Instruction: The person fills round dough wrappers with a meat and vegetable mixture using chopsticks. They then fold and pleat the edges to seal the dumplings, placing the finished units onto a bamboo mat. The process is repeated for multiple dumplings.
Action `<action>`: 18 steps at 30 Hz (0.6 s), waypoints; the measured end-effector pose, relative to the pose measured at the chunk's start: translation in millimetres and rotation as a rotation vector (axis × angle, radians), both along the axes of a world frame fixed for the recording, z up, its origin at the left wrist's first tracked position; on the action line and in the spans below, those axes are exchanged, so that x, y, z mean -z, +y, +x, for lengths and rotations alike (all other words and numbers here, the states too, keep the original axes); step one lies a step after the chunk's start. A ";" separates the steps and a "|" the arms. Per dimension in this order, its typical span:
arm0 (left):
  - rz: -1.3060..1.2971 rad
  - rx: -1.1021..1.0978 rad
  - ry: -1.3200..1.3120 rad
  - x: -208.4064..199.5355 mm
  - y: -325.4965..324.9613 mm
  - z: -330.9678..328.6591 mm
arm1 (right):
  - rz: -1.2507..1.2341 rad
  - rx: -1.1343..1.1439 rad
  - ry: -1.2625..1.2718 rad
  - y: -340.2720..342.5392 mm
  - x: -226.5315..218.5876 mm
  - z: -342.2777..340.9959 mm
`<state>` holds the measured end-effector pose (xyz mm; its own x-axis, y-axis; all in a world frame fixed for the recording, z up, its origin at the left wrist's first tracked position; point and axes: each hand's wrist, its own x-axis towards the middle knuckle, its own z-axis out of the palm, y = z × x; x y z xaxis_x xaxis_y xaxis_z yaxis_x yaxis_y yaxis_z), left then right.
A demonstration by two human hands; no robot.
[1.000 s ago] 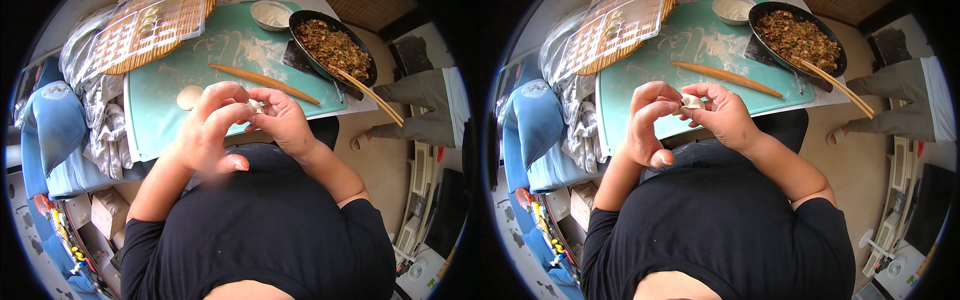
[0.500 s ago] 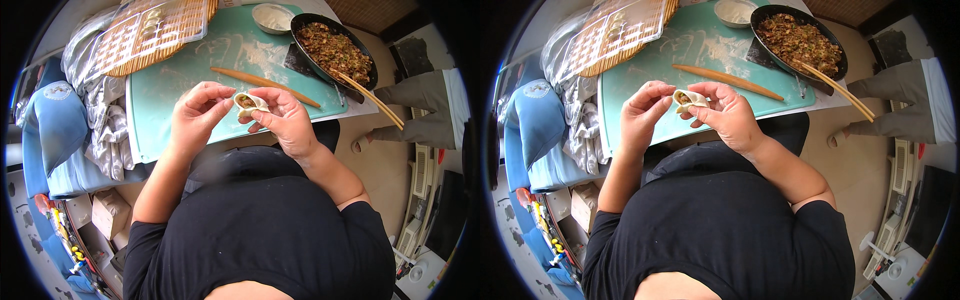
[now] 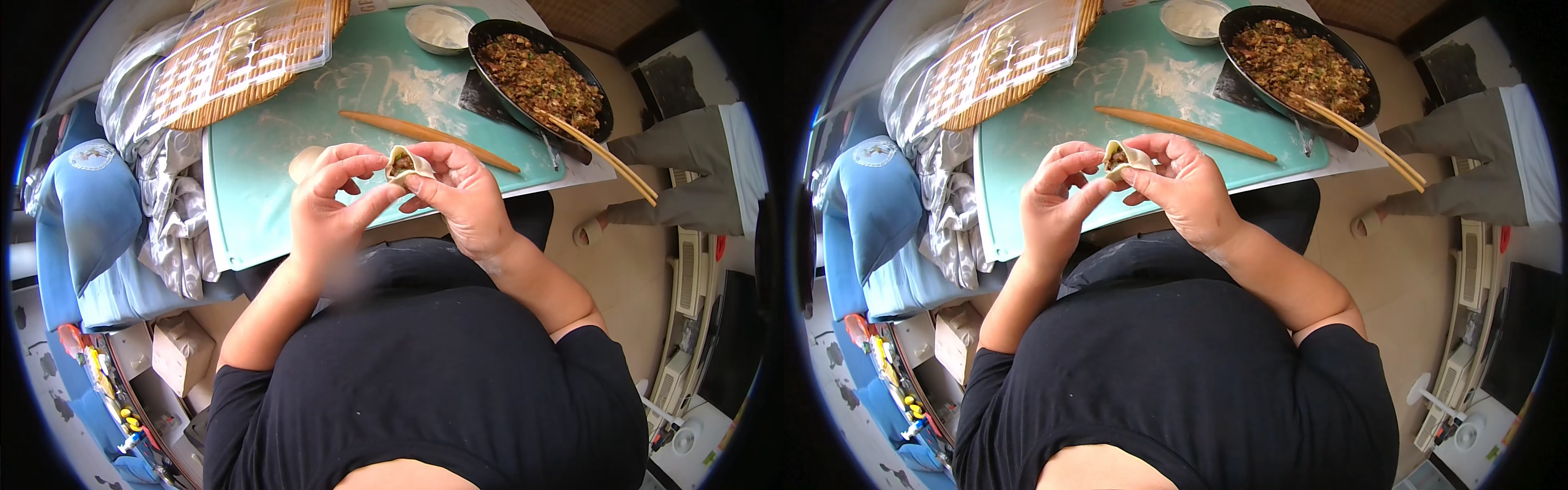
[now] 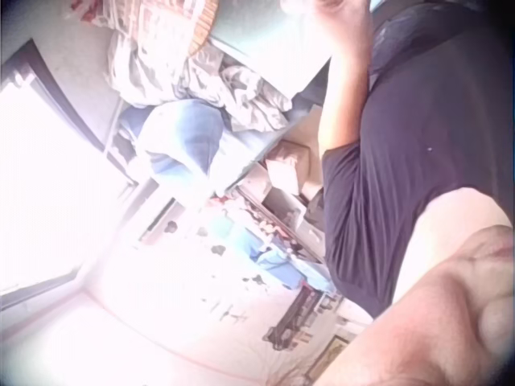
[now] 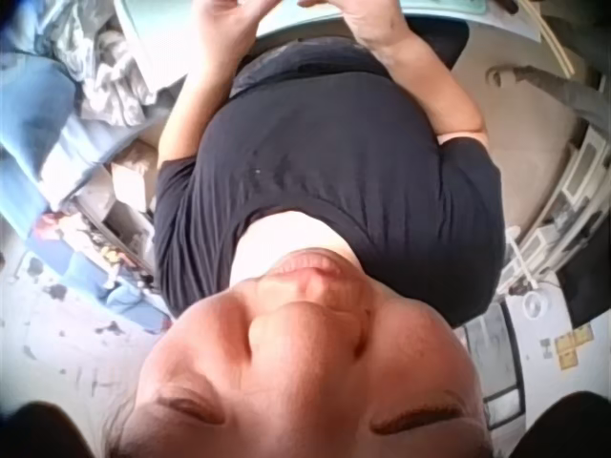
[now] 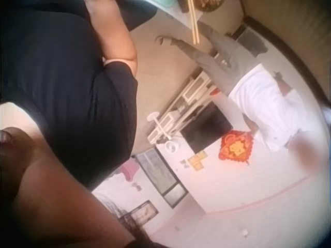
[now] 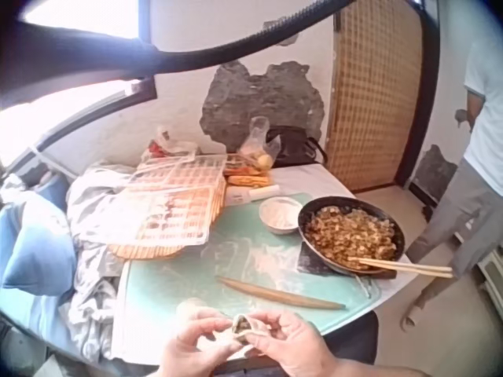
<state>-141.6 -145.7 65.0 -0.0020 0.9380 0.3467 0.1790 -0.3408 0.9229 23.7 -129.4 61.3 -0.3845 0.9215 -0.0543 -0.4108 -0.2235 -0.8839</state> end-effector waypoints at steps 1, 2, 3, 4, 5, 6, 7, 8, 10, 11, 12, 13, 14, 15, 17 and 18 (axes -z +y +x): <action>0.067 -0.013 0.098 -0.7 -1.1 0.4 | -0.010 0.003 0.005 -0.6 -0.3 -0.2; 0.082 -0.022 0.140 0.1 -2.3 0.6 | -0.020 0.006 0.009 -1.4 -1.1 -0.4; 0.095 -0.042 0.137 0.1 -2.7 1.3 | -0.028 0.004 0.015 -1.9 -1.6 -1.1; 0.108 -0.062 0.134 0.0 -3.0 2.8 | -0.029 0.000 0.035 -2.5 -1.3 -1.8; 0.121 -0.082 0.131 0.0 -3.2 4.0 | -0.030 -0.005 0.055 -3.1 -0.7 -2.4; 0.143 -0.087 0.123 0.9 -2.9 4.5 | -0.031 -0.008 0.074 -3.7 -0.2 -2.7; 0.166 -0.092 0.115 2.2 -2.1 4.9 | -0.038 -0.008 0.071 -3.9 -0.5 -2.9; 0.188 -0.097 0.107 3.0 -1.3 5.3 | -0.046 -0.008 0.068 -4.1 -1.1 -3.0; 0.241 -0.105 0.185 2.5 -0.4 6.1 | -0.053 -0.002 0.069 -4.8 -0.7 -2.8; 0.268 -0.108 0.224 2.4 0.2 6.5 | -0.053 0.004 0.072 -5.5 0.1 -2.7; 0.317 -0.114 0.257 3.1 1.0 6.4 | -0.052 0.009 0.076 -6.1 0.4 -2.8; 0.367 -0.119 0.291 4.4 2.2 6.1 | -0.054 0.006 0.072 -6.7 -0.1 -3.0; 0.417 -0.125 0.324 5.2 3.2 5.9 | -0.056 0.003 0.069 -7.2 -1.1 -3.3; 0.451 -0.147 0.396 5.0 4.1 5.8 | -0.058 0.002 0.065 -7.6 -1.5 -3.3; 0.518 -0.192 0.540 4.1 5.3 5.6 | -0.054 0.001 0.048 -7.9 -1.5 -3.4; 0.517 -0.188 0.546 3.4 4.8 4.9 | -0.050 0.000 0.041 -7.9 -1.9 -3.5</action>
<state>-136.7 -140.9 61.6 0.1521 0.6575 0.7380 0.6602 -0.6232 0.4192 20.2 -137.3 63.2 -0.3878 0.9179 -0.0846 -0.4461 -0.2671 -0.8542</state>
